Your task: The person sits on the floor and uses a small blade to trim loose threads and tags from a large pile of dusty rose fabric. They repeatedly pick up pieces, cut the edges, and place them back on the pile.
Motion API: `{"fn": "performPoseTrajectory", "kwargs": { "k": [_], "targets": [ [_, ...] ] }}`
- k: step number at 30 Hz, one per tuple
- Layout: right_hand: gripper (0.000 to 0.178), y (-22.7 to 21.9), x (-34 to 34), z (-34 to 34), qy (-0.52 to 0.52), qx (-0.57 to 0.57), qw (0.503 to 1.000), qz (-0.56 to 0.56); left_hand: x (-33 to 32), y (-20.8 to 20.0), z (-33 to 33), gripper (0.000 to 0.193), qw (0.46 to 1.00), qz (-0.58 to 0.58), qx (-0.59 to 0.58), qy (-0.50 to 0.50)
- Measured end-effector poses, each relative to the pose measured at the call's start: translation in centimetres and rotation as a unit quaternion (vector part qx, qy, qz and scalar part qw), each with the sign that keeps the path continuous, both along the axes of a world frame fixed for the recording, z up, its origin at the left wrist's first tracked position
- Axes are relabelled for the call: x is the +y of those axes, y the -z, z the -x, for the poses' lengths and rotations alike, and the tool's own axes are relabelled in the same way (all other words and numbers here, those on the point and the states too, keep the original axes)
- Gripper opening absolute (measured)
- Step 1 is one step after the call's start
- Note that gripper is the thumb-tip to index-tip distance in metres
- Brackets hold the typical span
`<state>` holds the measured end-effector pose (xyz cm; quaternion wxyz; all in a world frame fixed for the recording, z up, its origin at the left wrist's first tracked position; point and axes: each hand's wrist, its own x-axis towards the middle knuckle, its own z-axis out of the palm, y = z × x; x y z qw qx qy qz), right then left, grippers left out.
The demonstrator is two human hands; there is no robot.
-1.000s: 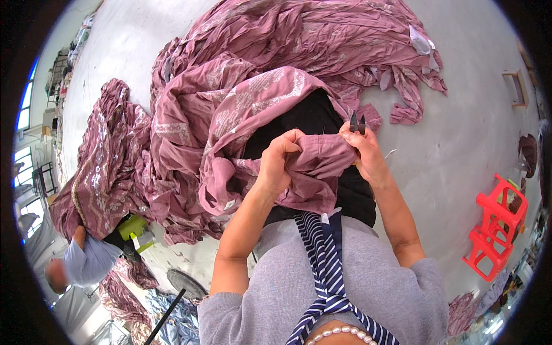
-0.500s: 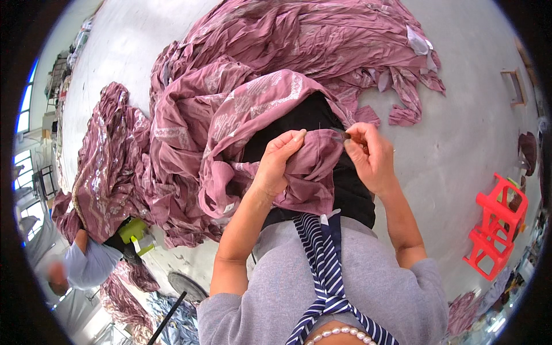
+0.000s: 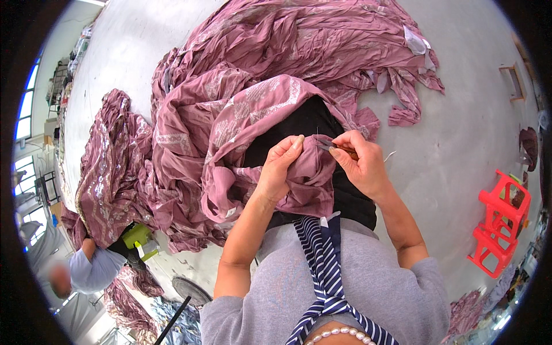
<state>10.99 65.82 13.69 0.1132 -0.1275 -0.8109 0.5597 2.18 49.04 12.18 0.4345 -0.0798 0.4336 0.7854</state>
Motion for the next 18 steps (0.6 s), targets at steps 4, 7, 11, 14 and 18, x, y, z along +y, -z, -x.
{"fn": "performPoseTrajectory", "kwargs": {
  "k": [4,7,11,14,18],
  "targets": [
    [0.025,0.3,-0.2,0.0,0.005,0.013,1.000,0.003,0.1,-0.2,0.0,0.011,1.000,0.005,-0.015,-0.004],
    [0.025,0.7,-0.4,0.1,0.012,0.032,0.999,-0.014,0.1,-0.1,0.0,0.012,1.000,-0.005,-0.019,-0.003],
    [0.024,1.0,-0.5,0.2,0.019,0.049,0.997,-0.058,0.4,-0.4,0.0,0.012,1.000,0.004,-0.017,-0.001],
    [0.022,0.9,-0.1,-0.2,-0.003,0.001,0.995,-0.097,0.5,-0.3,0.0,0.012,1.000,0.008,-0.020,-0.001],
    [0.031,1.4,0.1,0.6,0.069,0.071,0.994,0.056,0.1,0.3,0.0,0.012,1.000,0.006,-0.016,-0.011]
  ]
}}
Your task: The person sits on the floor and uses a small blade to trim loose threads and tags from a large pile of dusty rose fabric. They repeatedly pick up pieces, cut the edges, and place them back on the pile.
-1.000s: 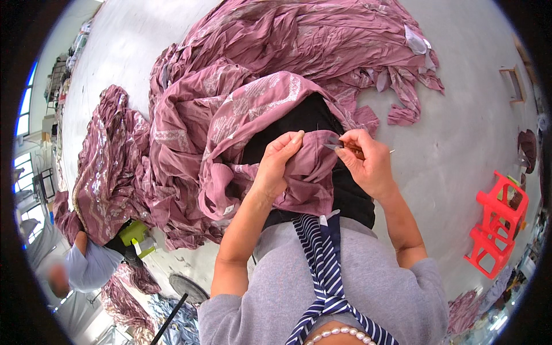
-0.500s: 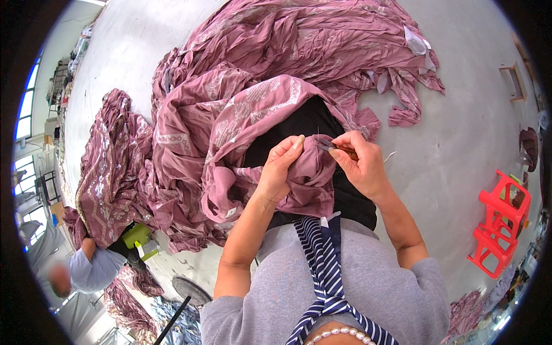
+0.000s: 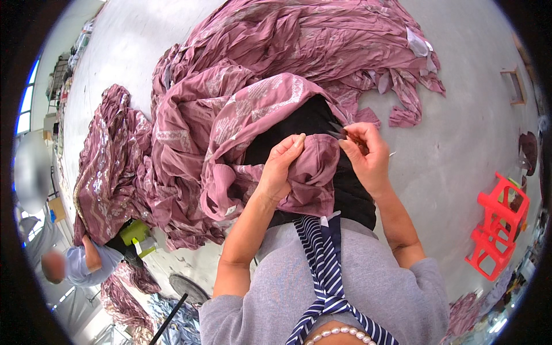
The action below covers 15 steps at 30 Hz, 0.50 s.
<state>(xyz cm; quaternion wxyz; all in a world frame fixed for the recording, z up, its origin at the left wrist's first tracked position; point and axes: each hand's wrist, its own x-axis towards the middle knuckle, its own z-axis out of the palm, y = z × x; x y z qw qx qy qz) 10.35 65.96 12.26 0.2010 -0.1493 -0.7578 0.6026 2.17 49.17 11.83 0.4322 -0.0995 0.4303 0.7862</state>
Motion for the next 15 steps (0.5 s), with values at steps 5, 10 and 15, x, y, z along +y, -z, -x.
{"fn": "performPoseTrajectory", "kwargs": {
  "k": [5,10,15],
  "targets": [
    [0.028,-0.4,-0.8,0.0,-0.102,-0.105,0.988,0.045,-1.1,1.9,-0.6,0.016,0.984,0.090,0.116,0.103],
    [0.014,0.6,-0.3,-0.2,-0.078,-0.150,0.982,0.079,-3.1,-1.7,-0.1,0.018,0.838,0.253,0.478,0.079],
    [0.014,-0.3,-1.2,0.3,-0.204,-0.183,0.962,-0.018,-11.4,-1.1,3.0,0.012,0.725,0.405,0.529,-0.173]
  ]
}}
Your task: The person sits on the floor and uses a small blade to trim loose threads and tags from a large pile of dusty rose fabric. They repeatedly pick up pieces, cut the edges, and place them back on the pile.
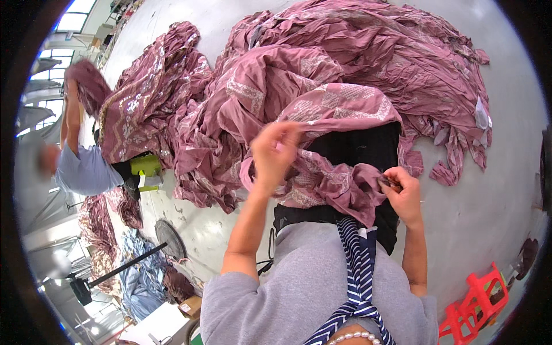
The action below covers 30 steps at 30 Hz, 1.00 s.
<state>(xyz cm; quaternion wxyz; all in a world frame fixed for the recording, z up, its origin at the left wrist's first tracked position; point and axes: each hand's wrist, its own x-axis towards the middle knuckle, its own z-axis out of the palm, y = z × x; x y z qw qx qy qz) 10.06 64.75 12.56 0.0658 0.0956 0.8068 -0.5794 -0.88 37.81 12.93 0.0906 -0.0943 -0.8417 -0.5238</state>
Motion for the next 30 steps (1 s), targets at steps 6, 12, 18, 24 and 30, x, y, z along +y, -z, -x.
{"fn": "performPoseTrajectory", "kwargs": {
  "k": [6,12,18,24,30],
  "targets": [
    [0.019,1.1,-1.1,0.0,-0.124,0.030,0.990,-0.060,-8.1,2.6,1.3,0.020,0.987,0.052,-0.091,-0.120],
    [0.017,3.7,-1.4,3.0,0.098,0.061,0.993,0.005,-3.9,2.8,1.3,0.036,0.977,0.208,0.039,0.002],
    [0.011,8.2,1.3,5.6,0.239,0.064,0.957,0.153,3.5,4.4,3.8,0.032,0.931,0.263,0.142,0.210],
    [0.039,11.8,4.2,4.3,0.360,-0.084,0.897,0.244,4.1,2.8,1.2,0.014,0.928,0.095,-0.042,0.357],
    [0.035,13.3,6.2,6.3,0.331,-0.140,0.852,0.381,2.9,2.2,-2.9,0.015,0.802,0.179,-0.188,0.537]
  ]
}}
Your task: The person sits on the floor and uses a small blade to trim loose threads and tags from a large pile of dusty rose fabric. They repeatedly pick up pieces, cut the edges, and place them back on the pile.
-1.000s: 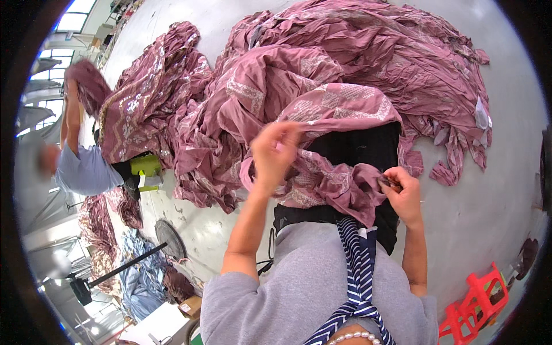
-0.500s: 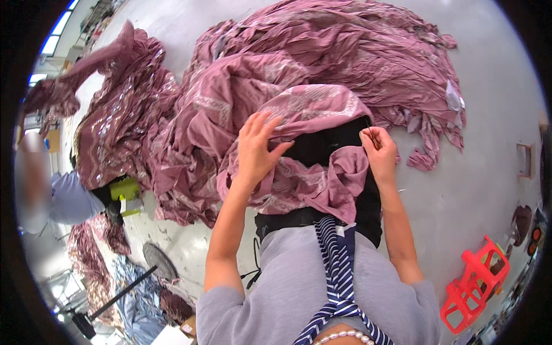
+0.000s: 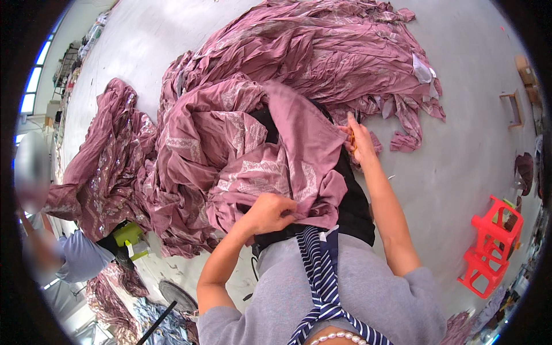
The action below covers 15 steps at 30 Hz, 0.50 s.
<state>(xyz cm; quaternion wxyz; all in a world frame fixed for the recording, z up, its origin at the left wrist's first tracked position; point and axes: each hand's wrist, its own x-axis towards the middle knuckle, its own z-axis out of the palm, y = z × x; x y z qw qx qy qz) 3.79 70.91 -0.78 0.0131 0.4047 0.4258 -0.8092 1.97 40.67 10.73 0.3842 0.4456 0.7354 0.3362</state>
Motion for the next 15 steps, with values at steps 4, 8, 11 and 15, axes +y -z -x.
{"fn": "performPoseTrajectory", "kwargs": {
  "k": [4,8,11,15],
  "targets": [
    [0.026,0.1,-0.7,1.5,-0.027,0.088,0.993,-0.078,1.3,0.3,0.1,0.020,0.999,0.043,-0.001,0.007],
    [0.018,-3.2,-2.2,2.0,-0.085,0.121,0.970,-0.193,2.3,-0.3,1.7,0.028,0.996,0.083,-0.021,0.028],
    [0.010,-5.9,-3.3,1.5,-0.143,0.158,0.939,-0.269,2.3,0.9,3.5,0.029,0.964,-0.007,-0.194,-0.183],
    [0.015,-9.1,-6.5,-0.7,-0.262,0.207,0.850,-0.407,4.9,1.4,7.4,0.032,0.879,-0.053,-0.101,-0.463]
  ]
}}
